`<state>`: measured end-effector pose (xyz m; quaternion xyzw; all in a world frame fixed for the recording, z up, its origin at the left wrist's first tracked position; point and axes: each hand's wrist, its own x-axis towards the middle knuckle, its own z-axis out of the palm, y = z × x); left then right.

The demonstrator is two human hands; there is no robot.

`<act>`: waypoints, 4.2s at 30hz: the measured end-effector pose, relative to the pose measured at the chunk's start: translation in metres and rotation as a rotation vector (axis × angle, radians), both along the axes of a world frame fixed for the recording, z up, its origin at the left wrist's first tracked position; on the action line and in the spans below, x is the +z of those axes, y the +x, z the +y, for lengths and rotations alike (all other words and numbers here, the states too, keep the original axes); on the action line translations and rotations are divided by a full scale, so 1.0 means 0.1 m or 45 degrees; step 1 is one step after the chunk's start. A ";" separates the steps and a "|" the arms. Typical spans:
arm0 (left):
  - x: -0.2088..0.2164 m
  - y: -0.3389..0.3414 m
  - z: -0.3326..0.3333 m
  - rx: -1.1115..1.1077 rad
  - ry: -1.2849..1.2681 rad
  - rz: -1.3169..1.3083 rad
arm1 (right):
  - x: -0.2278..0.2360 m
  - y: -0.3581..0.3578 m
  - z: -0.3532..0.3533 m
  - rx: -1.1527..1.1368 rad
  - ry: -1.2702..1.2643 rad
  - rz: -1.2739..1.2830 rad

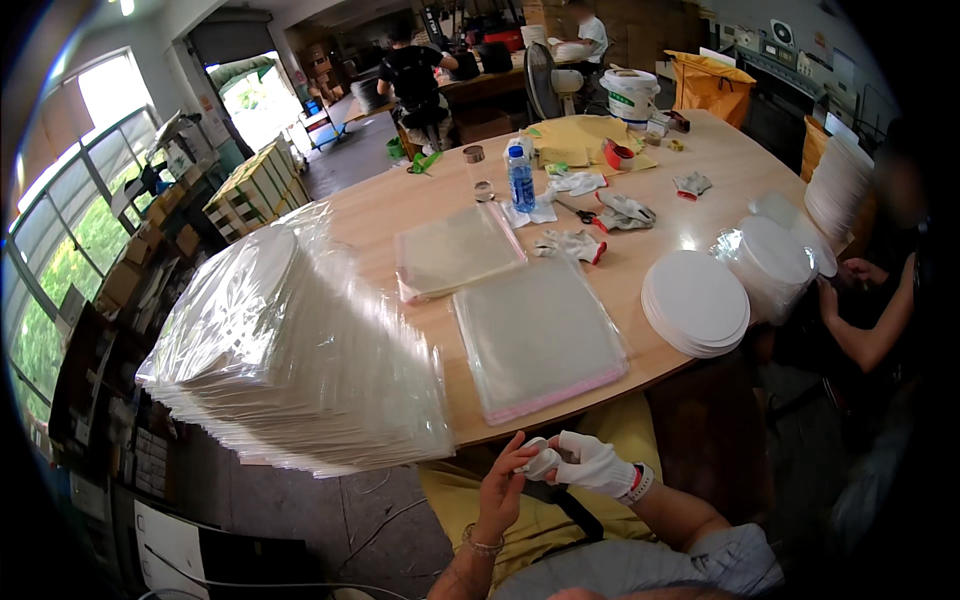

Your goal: The person places white circular plates into clear plastic bags one by one. They pick a plate from a stack, slide it into a bag, and then place the bagged plate onto a growing pile. The task is performed repeatedly at a table in a warehouse setting.

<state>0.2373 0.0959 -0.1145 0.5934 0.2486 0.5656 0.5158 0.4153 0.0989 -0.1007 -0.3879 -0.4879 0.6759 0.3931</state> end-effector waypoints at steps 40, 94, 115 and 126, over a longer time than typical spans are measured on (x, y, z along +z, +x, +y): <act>-1.34 -0.26 1.20 0.795 0.333 1.425 | -1.07 1.85 3.16 -0.704 -0.258 0.123; -0.55 1.47 0.84 -0.901 -1.303 -0.438 | 0.04 2.30 0.35 -0.383 1.287 -1.990; -0.77 0.17 1.89 0.060 -0.332 0.001 | -0.77 1.39 1.40 -0.566 0.362 -0.165; -1.01 0.15 1.99 0.123 -0.375 0.059 | -0.42 1.54 1.20 -0.465 0.663 -0.866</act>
